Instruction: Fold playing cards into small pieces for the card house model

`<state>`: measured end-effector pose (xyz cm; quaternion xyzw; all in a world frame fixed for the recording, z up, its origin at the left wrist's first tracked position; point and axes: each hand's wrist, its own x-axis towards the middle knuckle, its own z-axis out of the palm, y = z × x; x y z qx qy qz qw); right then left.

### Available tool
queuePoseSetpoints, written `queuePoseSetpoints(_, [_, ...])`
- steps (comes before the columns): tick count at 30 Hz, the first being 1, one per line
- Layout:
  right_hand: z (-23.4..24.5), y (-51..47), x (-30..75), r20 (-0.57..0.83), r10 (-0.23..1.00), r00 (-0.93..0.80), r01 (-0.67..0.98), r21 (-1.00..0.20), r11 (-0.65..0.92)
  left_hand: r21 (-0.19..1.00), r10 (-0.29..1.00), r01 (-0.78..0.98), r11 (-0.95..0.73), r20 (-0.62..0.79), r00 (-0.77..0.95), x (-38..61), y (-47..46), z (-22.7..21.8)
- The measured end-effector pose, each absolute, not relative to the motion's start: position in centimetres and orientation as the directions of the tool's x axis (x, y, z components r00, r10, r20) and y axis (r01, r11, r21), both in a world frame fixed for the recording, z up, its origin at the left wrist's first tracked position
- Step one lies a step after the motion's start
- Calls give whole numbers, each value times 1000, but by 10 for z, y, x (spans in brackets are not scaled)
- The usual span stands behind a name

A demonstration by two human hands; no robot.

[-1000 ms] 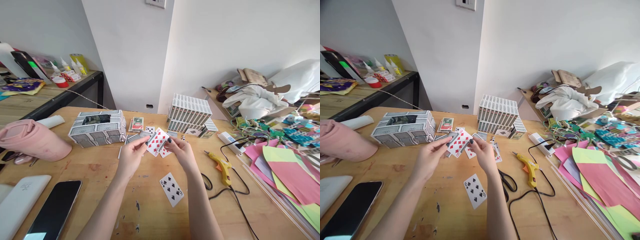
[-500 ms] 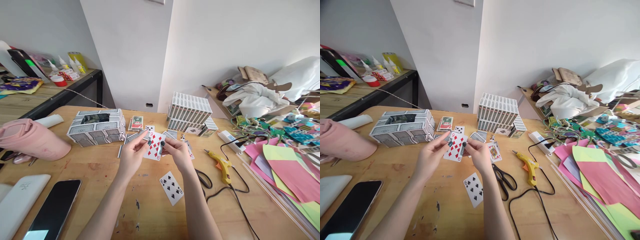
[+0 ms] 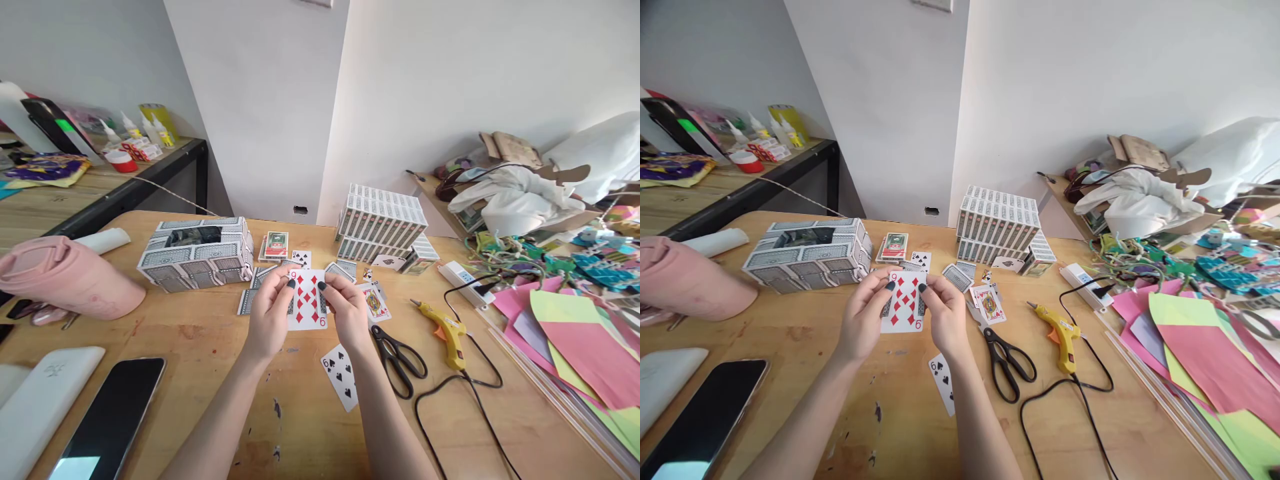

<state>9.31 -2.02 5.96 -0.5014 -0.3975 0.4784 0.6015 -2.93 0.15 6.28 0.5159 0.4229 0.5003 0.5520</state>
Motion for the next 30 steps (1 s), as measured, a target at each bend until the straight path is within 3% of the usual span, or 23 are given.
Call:
queuePoseSetpoints(8, [60, -22, 84, 45, 976, 213, -265, -959, 102, 985, 990, -169, -30, 53, 134, -28, 0, 58])
queuePoseSetpoints(30, [54, -20, 86, 100, 980, 171, -286, -947, 146, 991, 979, -117, -67, 88, 185, -31, 3, 56])
